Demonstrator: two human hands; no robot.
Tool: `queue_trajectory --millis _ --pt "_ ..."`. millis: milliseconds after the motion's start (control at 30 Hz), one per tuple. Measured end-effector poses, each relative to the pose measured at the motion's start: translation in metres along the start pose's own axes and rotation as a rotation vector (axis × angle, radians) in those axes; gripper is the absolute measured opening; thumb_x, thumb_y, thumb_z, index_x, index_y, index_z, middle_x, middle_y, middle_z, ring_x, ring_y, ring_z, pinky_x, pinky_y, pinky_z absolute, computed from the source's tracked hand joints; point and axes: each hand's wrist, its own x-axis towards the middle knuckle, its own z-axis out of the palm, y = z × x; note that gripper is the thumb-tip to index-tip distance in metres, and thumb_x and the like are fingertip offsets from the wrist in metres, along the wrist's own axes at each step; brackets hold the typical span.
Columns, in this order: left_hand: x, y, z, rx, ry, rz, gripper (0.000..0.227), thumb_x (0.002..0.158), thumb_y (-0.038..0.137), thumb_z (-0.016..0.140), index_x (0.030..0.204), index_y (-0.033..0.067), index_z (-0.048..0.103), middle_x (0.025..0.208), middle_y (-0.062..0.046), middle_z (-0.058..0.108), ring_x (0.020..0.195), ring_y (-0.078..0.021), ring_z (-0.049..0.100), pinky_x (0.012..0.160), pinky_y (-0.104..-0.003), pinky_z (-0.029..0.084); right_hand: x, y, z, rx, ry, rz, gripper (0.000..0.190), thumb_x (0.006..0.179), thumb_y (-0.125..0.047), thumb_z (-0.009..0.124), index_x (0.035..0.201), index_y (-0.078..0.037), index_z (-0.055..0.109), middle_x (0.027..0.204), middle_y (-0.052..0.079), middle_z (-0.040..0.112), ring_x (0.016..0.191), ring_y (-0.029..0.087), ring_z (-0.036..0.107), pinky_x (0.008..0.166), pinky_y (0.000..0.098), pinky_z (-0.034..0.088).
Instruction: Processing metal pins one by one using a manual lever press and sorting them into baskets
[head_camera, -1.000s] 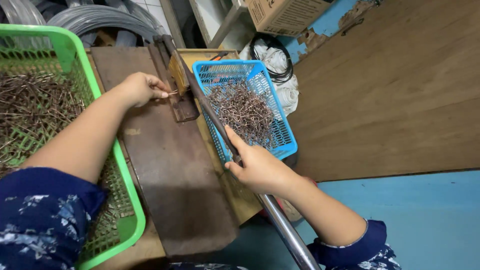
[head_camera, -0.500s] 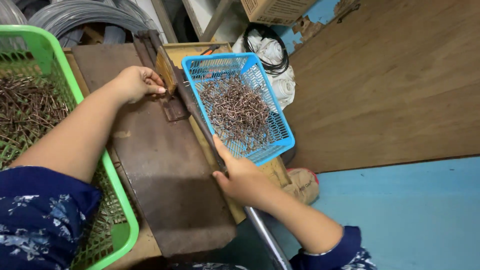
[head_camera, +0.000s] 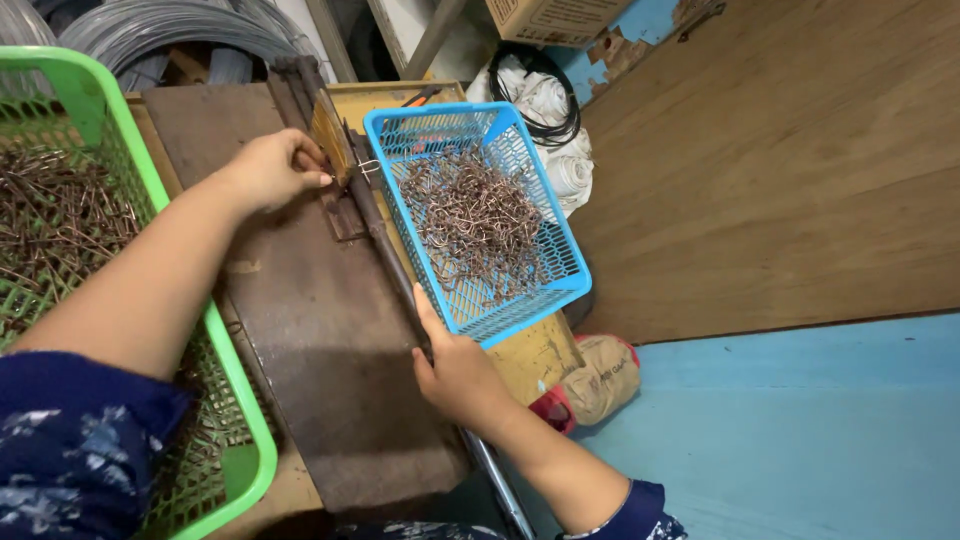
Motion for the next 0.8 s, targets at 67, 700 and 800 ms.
queue_trajectory --millis 67,700,800 --pt "-0.034 0.057 -0.007 0.202 0.107 0.001 0.058 0.085 0.027 0.085 0.131 0.0127 0.053 0.125 -0.012 0.058 0.113 -0.0306 0.055 0.098 -0.051 0.043 0.001 0.002 0.003 -0.019 0.018 -0.021 0.084 0.099 -0.019 0.057 0.175 -0.025 0.022 0.101 0.038 0.075 0.101 0.059 0.072 0.087 0.0678 0.058" --pt "-0.104 0.184 0.144 0.702 0.140 0.762 0.071 0.105 0.069 0.033 0.139 0.0107 0.054 0.120 -0.010 0.054 0.120 -0.0283 0.053 0.108 -0.059 0.034 0.014 0.025 0.028 -0.200 -0.033 0.100 0.074 0.099 -0.036 0.065 0.162 -0.011 0.035 0.107 0.027 0.076 0.110 0.050 0.074 0.095 0.0623 0.059" --pt "-0.109 0.192 0.142 0.681 -0.019 0.666 0.071 0.105 0.068 0.026 0.142 0.0128 0.051 0.122 -0.008 0.052 0.120 -0.0283 0.050 0.112 -0.063 0.032 0.014 0.036 0.041 -0.256 0.025 0.091 0.065 0.101 -0.037 0.064 0.157 -0.012 0.041 0.098 0.022 0.077 0.102 0.047 0.078 0.085 0.0591 0.063"
